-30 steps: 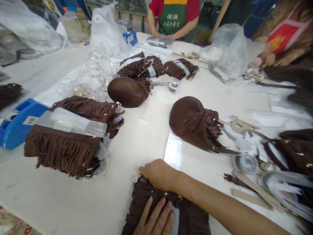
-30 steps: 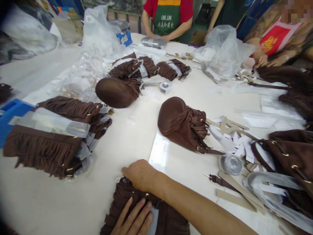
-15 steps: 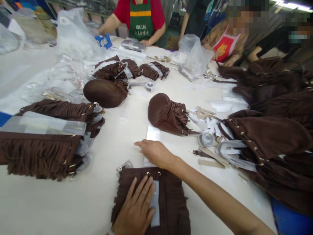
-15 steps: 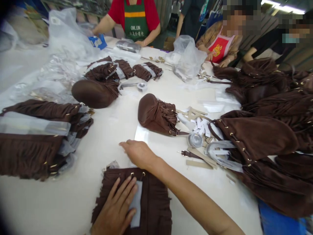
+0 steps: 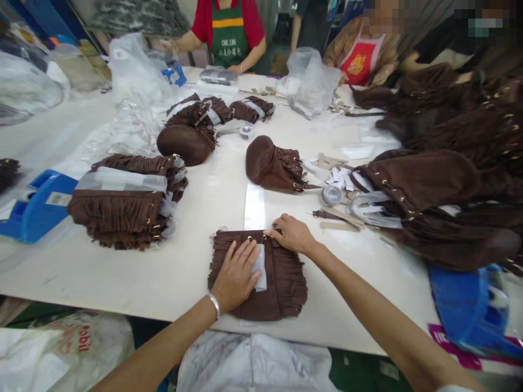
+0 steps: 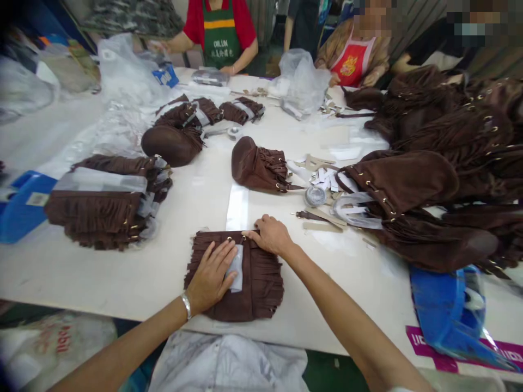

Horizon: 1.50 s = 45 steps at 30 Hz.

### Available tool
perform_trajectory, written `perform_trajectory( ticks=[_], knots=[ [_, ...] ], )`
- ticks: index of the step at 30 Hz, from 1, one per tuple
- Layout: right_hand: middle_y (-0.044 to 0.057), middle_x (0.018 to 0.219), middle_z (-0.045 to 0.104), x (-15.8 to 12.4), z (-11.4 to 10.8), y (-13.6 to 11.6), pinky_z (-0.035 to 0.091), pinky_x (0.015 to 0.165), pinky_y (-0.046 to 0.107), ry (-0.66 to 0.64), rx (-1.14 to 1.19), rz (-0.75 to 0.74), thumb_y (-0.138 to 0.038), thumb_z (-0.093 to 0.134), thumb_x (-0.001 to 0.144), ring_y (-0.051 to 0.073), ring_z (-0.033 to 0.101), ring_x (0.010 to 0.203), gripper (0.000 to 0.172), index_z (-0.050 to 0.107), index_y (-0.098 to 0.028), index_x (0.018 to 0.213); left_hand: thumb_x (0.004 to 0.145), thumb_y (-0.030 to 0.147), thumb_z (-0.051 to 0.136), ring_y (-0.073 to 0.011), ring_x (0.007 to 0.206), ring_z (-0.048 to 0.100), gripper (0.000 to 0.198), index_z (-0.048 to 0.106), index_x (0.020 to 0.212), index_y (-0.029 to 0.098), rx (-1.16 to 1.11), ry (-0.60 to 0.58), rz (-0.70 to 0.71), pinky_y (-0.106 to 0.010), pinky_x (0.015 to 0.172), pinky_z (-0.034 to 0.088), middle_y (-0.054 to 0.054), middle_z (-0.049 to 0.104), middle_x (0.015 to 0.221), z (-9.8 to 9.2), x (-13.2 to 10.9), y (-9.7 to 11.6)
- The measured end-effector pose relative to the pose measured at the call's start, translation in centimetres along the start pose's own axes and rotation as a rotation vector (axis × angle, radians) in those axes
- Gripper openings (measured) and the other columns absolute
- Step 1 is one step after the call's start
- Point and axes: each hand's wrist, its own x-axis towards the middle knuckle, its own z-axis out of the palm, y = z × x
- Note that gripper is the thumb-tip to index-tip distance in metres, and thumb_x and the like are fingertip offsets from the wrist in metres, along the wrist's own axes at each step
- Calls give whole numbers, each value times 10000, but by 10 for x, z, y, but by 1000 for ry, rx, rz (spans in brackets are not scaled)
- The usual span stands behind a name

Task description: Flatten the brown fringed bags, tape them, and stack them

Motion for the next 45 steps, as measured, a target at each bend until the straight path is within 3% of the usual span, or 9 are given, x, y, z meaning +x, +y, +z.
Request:
perform_trajectory(
  ticks=[7, 12, 18, 20, 23, 27, 31, 38, 45],
  knots=[
    [167, 865, 697, 12, -17, 2, 430, 784, 362, -172, 8, -91, -806, 272, 849, 306, 639, 910, 785, 718, -163, 916, 965, 313, 433, -277, 1458, 243, 548, 333, 1472, 132, 2, 44, 16, -566, 1203, 166, -146, 336, 1546, -5, -9, 2],
    [41, 726, 689, 20, -30, 1, 395, 602, 245, -235, 131, -156, -770, 344, 867, 172, 613, 691, 682, 714, -199, 808, 963, 285, 434, -270, 1468, 213, 585, 269, 1498, 117, 54, 55, 28, -555, 1204, 173, -126, 292, 1569, -15, -14, 3],
    [-31, 631, 584, 46, -51, 5, 363, 548, 208, -274, 660, -233, -708, 504, 833, 107, 496, 600, 582, 644, -154, 721, 952, 308, 465, -290, 1473, 183, 648, 214, 1517, 110, 81, 113, 24, -554, 1211, 130, -113, 257, 1583, -47, -4, -6],
    [-35, 642, 582, 63, -51, 12, 363, 549, 203, -271, 708, -244, -695, 499, 844, 103, 494, 599, 570, 644, -153, 746, 950, 314, 471, -298, 1474, 176, 648, 223, 1517, 123, 89, 117, 15, -562, 1211, 118, -100, 261, 1583, -55, 8, -16],
    [-24, 700, 621, 91, -38, 31, 373, 579, 201, -186, 504, -246, -670, 367, 922, 114, 544, 651, 595, 658, -165, 803, 959, 321, 452, -288, 1474, 178, 616, 246, 1513, 147, 96, 69, -6, -556, 1212, 127, -74, 271, 1583, -52, 33, -36],
    [27, 774, 672, 116, -9, 54, 360, 645, 234, -90, 229, -173, -656, 311, 952, 155, 593, 736, 611, 675, -184, 820, 962, 324, 447, -277, 1464, 216, 594, 267, 1507, 170, 70, -19, -53, -554, 1201, 177, -66, 328, 1561, -20, 59, -57],
    [83, 827, 680, 120, 9, 58, 337, 680, 265, -29, 102, -109, -660, 268, 955, 194, 603, 783, 628, 681, -194, 878, 959, 350, 450, -282, 1472, 190, 609, 260, 1511, 175, 67, -24, -100, -562, 1209, 149, -60, 301, 1573, 4, 65, -59],
    [86, 852, 676, 117, -1, 46, 327, 687, 269, 25, -9, -114, -672, 210, 946, 196, 612, 799, 665, 696, -218, 948, 968, 332, 424, -309, 1475, 172, 586, 281, 1502, 138, 135, -8, -110, -597, 1197, 146, -94, 316, 1562, -4, 58, -50],
    [80, 883, 682, 126, 4, 47, 337, 705, 273, 25, -24, -145, -602, 298, 976, 201, 608, 832, 546, 696, -230, 1010, 969, 349, 429, -318, 1482, 131, 600, 270, 1504, 130, 128, -18, -117, -601, 1197, 136, -109, 221, 1595, -10, 62, -42]
  ],
)
